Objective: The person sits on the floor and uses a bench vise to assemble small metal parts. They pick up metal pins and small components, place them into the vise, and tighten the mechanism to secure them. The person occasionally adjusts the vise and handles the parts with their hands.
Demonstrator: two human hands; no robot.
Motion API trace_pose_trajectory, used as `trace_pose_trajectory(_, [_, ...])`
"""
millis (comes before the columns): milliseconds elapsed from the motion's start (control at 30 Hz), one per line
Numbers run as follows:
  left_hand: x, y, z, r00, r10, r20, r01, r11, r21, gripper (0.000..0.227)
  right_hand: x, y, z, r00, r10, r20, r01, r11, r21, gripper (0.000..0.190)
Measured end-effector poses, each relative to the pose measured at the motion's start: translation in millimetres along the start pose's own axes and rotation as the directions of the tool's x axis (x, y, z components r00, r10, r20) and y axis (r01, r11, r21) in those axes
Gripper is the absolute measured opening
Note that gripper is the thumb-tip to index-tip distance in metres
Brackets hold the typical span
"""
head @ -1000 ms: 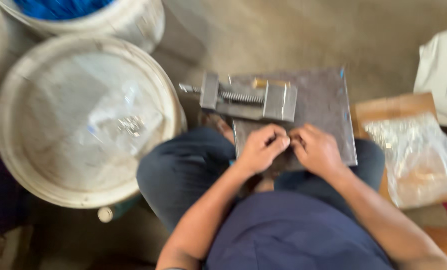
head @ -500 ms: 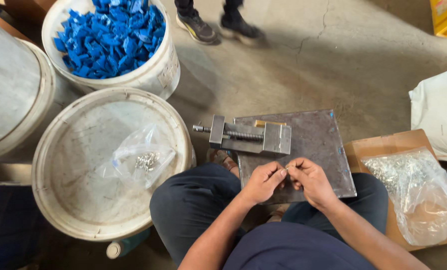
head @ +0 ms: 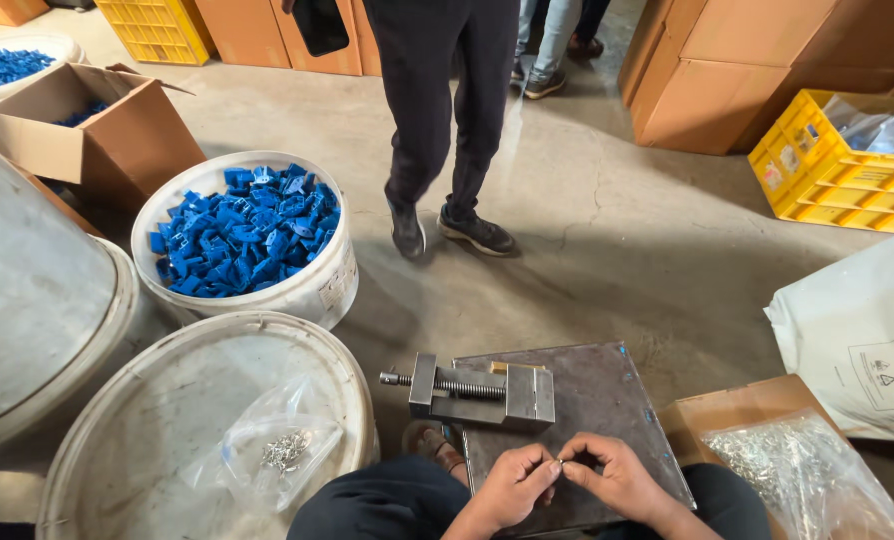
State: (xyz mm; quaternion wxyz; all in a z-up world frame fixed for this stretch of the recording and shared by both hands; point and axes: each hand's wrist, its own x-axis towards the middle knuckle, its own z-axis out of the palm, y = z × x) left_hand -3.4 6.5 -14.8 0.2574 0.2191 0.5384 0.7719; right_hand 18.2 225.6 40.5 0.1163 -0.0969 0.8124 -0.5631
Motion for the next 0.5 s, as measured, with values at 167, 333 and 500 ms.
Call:
trace_pose_trajectory(167, [3,-10,-2,1.0,-0.006,-0.004,0.006,1.0,-0.029,0.018,-3,1,1,0.999,0.009,-0.05,-0.01,1.0,-0.019,0.015])
trace_pose_trajectory(333, [-1,-1,-2,0.998,-0.052,0.034,0.053,0.998,-0.034,0.019,0,-4,3,0.997,-0.036,-0.074,0.032,0.998,-0.056,0.014])
trace_pose_trajectory(500, [3,14,-6,0.996,-0.083,-0.034,0.088,0.968,0.233,0.02,4,-20,7,0.99,-0.076,-0.115,0.043,0.963,-0.265,0.014])
